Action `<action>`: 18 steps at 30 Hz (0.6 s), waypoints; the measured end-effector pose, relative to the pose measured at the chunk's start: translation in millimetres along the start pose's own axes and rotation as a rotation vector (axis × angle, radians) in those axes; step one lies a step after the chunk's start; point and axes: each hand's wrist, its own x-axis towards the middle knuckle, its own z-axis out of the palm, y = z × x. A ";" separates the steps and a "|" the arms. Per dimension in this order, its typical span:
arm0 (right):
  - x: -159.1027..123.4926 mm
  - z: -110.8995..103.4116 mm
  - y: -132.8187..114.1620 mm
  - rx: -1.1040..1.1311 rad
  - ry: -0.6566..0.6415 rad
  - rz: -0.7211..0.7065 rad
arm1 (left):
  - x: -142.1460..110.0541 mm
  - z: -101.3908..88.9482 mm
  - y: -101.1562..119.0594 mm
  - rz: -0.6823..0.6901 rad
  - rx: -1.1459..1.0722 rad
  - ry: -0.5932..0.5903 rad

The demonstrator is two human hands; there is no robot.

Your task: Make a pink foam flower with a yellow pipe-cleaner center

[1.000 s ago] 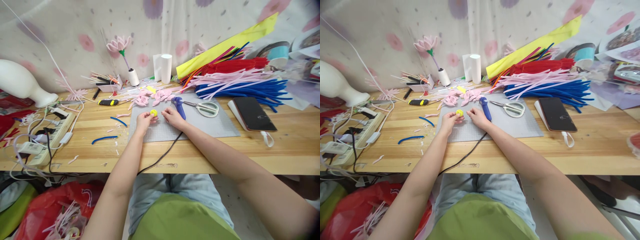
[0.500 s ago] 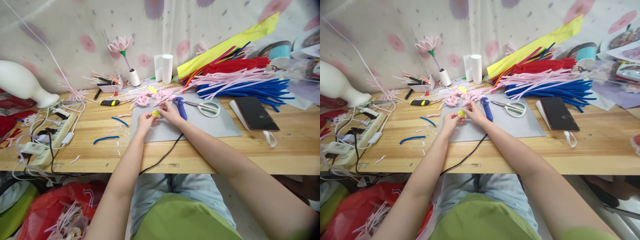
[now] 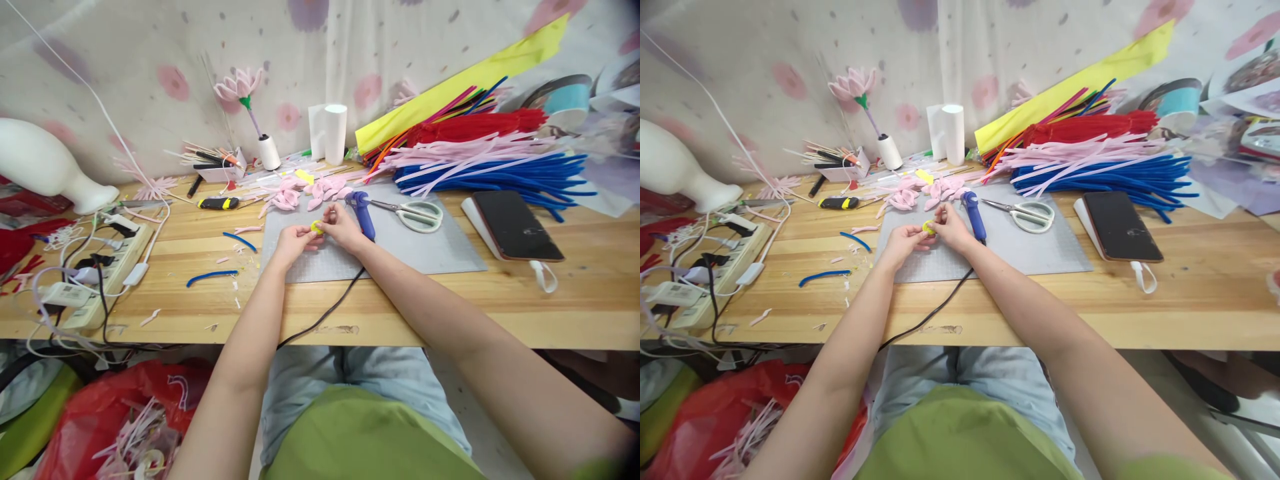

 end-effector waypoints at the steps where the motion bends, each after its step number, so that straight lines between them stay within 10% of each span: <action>1: 0.3 -0.5 1.1 0.008 0.012 0.005 | -0.6 -1.1 0.3 0.001 0.007 -0.025; 18: -5.2 1.3 -6.0 0.076 -0.110 0.106 | 1.5 -2.3 0.5 0.013 0.065 0.093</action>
